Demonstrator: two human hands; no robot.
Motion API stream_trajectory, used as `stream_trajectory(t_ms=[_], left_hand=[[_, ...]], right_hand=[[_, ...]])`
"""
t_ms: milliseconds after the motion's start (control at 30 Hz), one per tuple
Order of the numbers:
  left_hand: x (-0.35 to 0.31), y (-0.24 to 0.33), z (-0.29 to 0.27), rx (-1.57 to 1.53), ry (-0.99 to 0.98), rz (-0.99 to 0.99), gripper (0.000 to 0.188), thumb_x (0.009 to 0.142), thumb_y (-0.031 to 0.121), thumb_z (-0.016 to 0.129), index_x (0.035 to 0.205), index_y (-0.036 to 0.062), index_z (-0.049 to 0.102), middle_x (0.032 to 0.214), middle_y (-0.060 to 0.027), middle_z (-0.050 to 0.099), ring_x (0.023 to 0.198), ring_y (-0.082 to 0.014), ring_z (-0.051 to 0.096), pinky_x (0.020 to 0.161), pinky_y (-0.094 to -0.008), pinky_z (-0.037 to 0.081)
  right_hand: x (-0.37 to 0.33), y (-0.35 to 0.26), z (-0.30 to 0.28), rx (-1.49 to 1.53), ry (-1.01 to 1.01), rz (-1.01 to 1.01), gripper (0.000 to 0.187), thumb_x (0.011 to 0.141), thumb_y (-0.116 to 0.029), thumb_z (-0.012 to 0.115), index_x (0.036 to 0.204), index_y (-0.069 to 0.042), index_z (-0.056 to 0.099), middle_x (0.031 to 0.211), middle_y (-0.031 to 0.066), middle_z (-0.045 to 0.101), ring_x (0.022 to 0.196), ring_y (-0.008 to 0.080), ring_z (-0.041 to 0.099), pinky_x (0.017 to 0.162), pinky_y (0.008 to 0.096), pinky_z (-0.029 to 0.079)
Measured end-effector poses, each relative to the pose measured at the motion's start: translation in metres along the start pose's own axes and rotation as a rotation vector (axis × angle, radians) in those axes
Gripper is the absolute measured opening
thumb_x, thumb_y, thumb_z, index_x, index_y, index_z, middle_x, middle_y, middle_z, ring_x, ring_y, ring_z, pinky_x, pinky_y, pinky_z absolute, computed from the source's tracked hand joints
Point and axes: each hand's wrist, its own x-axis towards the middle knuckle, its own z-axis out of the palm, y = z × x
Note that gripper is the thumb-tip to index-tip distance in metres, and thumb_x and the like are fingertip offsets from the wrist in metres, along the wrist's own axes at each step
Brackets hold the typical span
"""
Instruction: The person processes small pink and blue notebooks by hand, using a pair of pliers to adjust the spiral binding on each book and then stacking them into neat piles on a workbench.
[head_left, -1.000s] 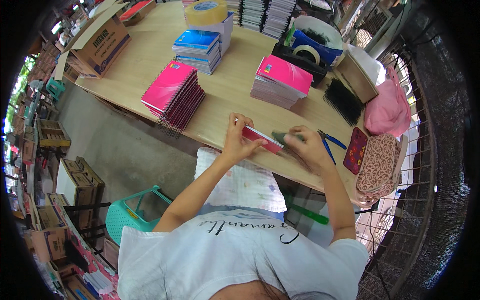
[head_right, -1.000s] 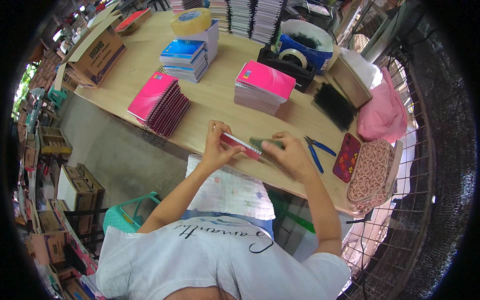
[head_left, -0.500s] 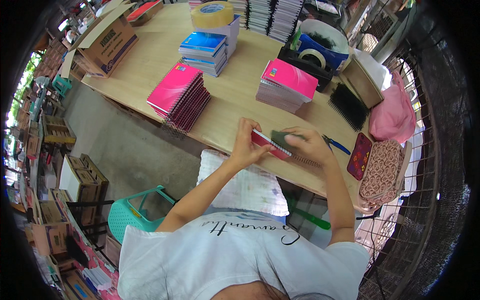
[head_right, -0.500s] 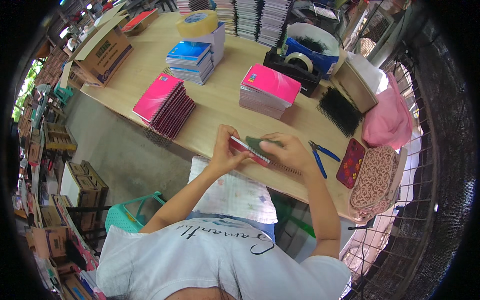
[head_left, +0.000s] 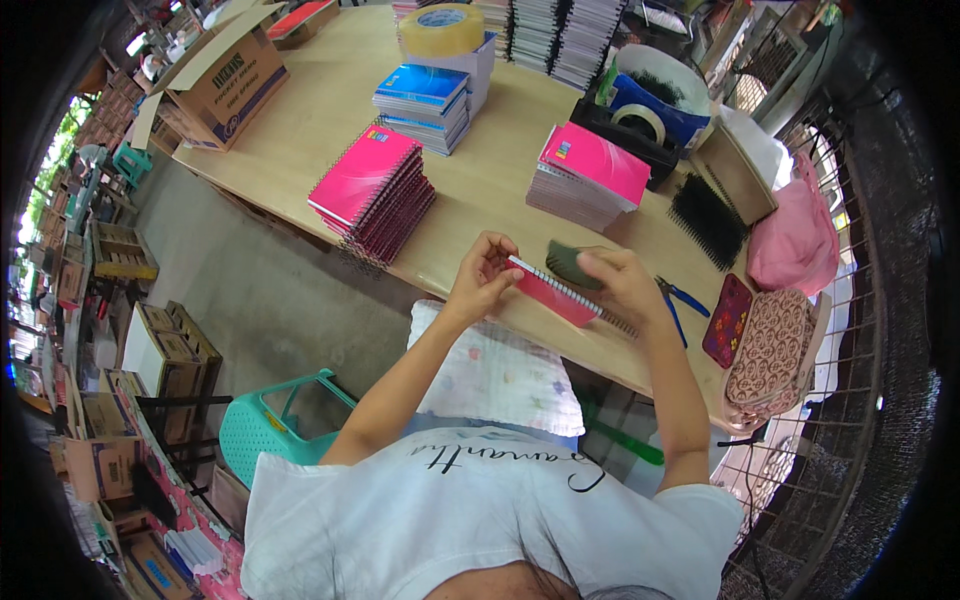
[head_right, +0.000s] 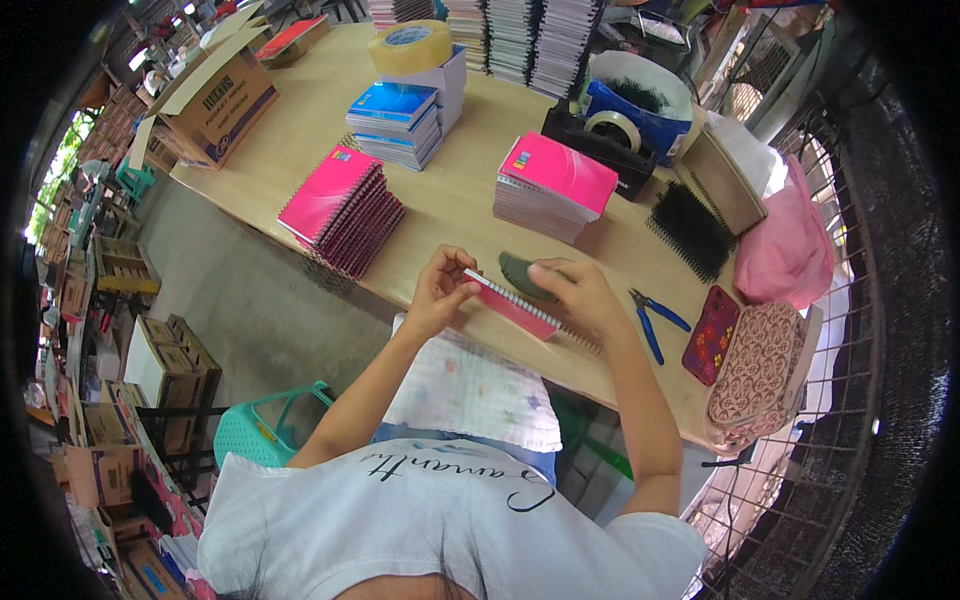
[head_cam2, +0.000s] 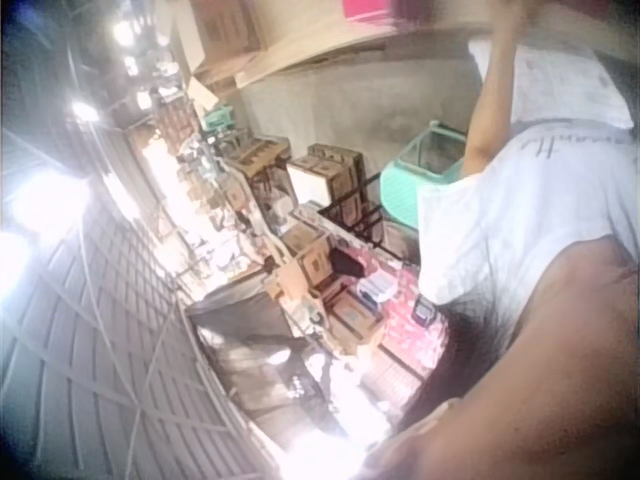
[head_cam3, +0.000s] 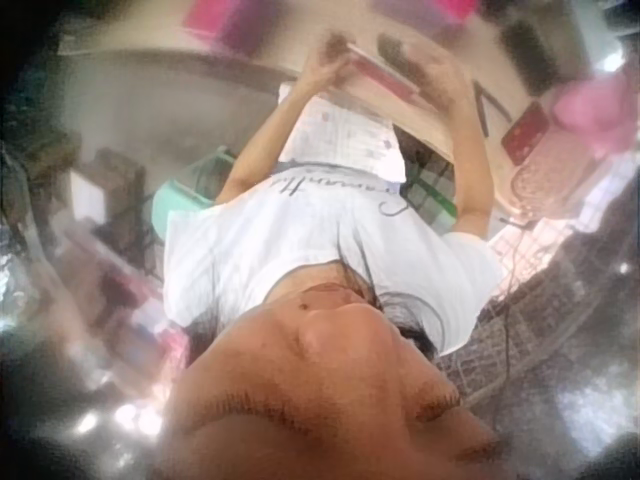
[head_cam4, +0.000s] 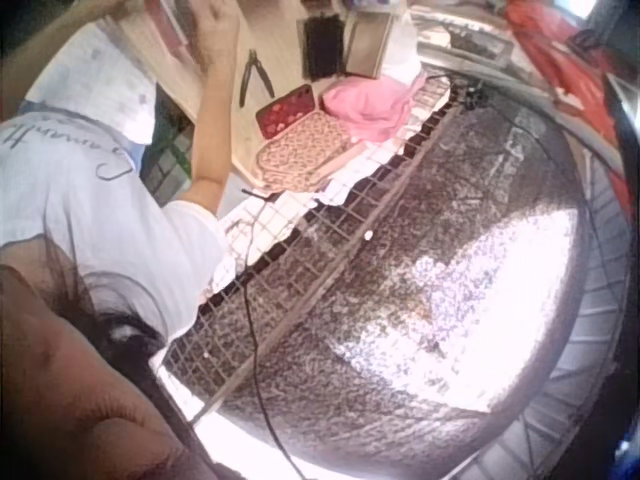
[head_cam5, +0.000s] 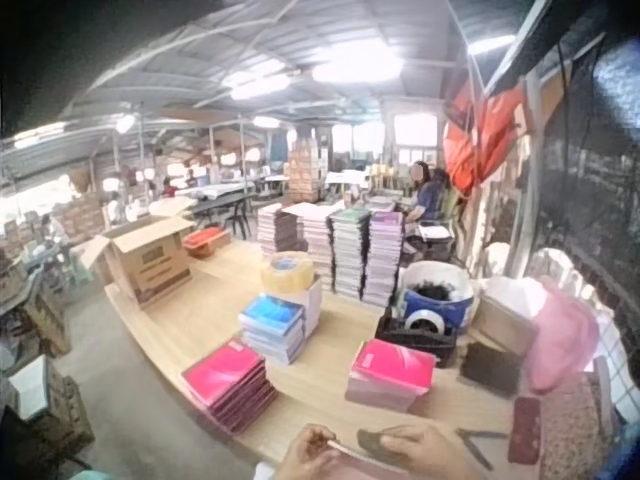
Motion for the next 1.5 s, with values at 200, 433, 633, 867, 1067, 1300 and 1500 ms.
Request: stream_trajectory(t_ms=[200, 433, 633, 867, 1067, 1300, 1500], left_hand=[[0.005, -0.001, 0.001, -0.113, 0.007, -0.038, 0.046, 0.076, -0.009, 0.071, 0.111, 0.0057, 0.046, 0.099, -0.0037, 0.054, 0.091, -0.0108, 0.056, 0.081, -0.0243, 0.049], [0.008, 0.004, 0.002, -0.139, 0.027, -0.102, 0.052, 0.074, -0.009, 0.074, 0.113, 0.0066, 0.045, 0.098, -0.0055, 0.058, 0.089, -0.0115, 0.058, 0.079, -0.0243, 0.051], [0.004, 0.007, 0.0, -0.149, 0.051, -0.078, 0.056, 0.075, -0.01, 0.073, 0.118, 0.0073, 0.043, 0.099, -0.006, 0.058, 0.091, -0.0123, 0.059, 0.082, -0.0263, 0.051], [-0.01, 0.041, 0.001, -0.163, 0.174, -0.108, 0.061, 0.083, -0.003, 0.068, 0.135, 0.0074, 0.037, 0.106, -0.0107, 0.065, 0.093, -0.0123, 0.061, 0.083, -0.0269, 0.051], [-0.007, 0.063, 0.011, -0.089, 0.127, -0.122, 0.067, 0.087, -0.002, 0.064, 0.143, 0.0073, 0.029, 0.11, -0.0157, 0.067, 0.097, -0.0138, 0.064, 0.084, -0.0275, 0.052], [-0.004, 0.079, 0.022, -0.034, 0.085, -0.158, 0.072, 0.085, -0.004, 0.065, 0.146, 0.0068, 0.027, 0.104, -0.0155, 0.069, 0.093, -0.0136, 0.066, 0.08, -0.026, 0.054], [-0.003, 0.087, 0.027, -0.036, 0.094, -0.209, 0.076, 0.083, -0.007, 0.067, 0.146, 0.0069, 0.028, 0.102, -0.0157, 0.069, 0.091, -0.0139, 0.066, 0.076, -0.0244, 0.055]], right_hand=[[0.003, -0.016, 0.004, -0.001, -0.023, -0.002, 0.038, 0.091, -0.033, 0.065, 0.104, 0.003, 0.069, 0.093, 0.0055, 0.067, 0.084, 0.0126, 0.06, 0.073, 0.0259, 0.048], [0.003, -0.04, 0.013, 0.012, -0.013, 0.038, 0.042, 0.09, -0.033, 0.065, 0.104, 0.006, 0.069, 0.102, 0.0094, 0.069, 0.09, 0.0165, 0.062, 0.08, 0.0288, 0.049], [0.002, -0.014, -0.002, -0.414, 0.182, -0.198, 0.042, 0.085, -0.032, 0.069, 0.118, -0.007, 0.066, 0.125, 0.0188, 0.06, 0.108, 0.0327, 0.06, 0.091, 0.0371, 0.048], [-0.087, 0.074, -0.045, -1.344, 0.779, -0.009, 0.047, 0.086, -0.033, 0.066, 0.127, -0.011, 0.058, 0.125, 0.0169, 0.054, 0.12, 0.0366, 0.05, 0.105, 0.0502, 0.034], [-0.077, 0.022, -0.041, -0.908, 0.681, -0.246, 0.042, 0.085, -0.026, 0.068, 0.122, -0.007, 0.06, 0.113, 0.0147, 0.058, 0.106, 0.0324, 0.056, 0.098, 0.0504, 0.038], [-0.032, -0.109, 0.013, -1.349, 0.264, -0.982, 0.048, 0.069, -0.02, 0.076, 0.113, -0.006, 0.064, 0.104, 0.0063, 0.06, 0.102, 0.0227, 0.058, 0.1, 0.0451, 0.039], [-0.017, -0.111, 0.011, -1.549, 0.167, -1.198, 0.042, 0.069, -0.022, 0.073, 0.107, -0.006, 0.066, 0.101, 0.0032, 0.06, 0.1, 0.0187, 0.058, 0.1, 0.0454, 0.039]])
